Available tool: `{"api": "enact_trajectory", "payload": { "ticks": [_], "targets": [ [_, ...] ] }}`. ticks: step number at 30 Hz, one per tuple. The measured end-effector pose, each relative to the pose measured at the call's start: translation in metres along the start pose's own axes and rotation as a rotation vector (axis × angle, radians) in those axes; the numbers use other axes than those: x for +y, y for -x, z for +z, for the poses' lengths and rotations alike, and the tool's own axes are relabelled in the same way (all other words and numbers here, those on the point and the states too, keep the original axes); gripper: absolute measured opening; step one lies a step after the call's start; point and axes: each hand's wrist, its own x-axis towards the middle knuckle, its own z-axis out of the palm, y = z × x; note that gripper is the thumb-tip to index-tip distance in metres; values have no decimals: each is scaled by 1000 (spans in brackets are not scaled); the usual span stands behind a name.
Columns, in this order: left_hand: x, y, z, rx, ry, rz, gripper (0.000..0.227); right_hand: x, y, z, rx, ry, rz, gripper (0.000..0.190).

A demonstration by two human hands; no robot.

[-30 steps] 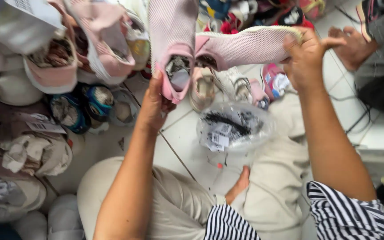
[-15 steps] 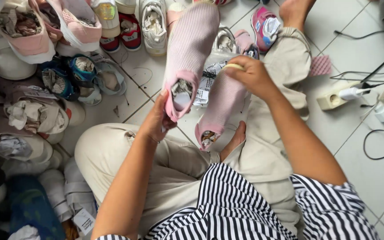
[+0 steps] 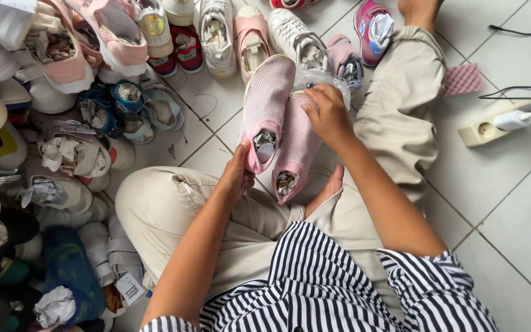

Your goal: The person sits on the floor surrounded by shoes and attaches small white tags to the heels of pink and white sneakers using black zip ties. They handle the shoes one at a time, securing the tags before placing the shoes back on the floor.

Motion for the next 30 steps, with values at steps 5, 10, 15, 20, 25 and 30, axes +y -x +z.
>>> {"api": "enact_trajectory", "payload": {
  "ticks": [5, 10, 15, 20, 25, 30],
  "targets": [
    [16, 17, 11, 166, -155, -21, 63, -18, 53, 7, -26, 86, -47, 37],
    [7, 10, 3, 284, -316, 48, 55, -31, 77, -6, -126, 105, -51, 40],
    [7, 12, -1, 440, -144, 353, 37, -45, 98, -33, -93, 37, -29, 33],
    [25, 67, 18, 322, -80, 600, 41, -61, 128, -45, -95, -56, -32, 25],
    [-30, 102, 39, 108, -408, 620, 40, -136, 128, -66, -135, -382, 148, 19],
    [-75, 94, 45, 145, -1077, 761, 24, -130, 156, -21, -150, -499, 329, 28]
  ]
}}
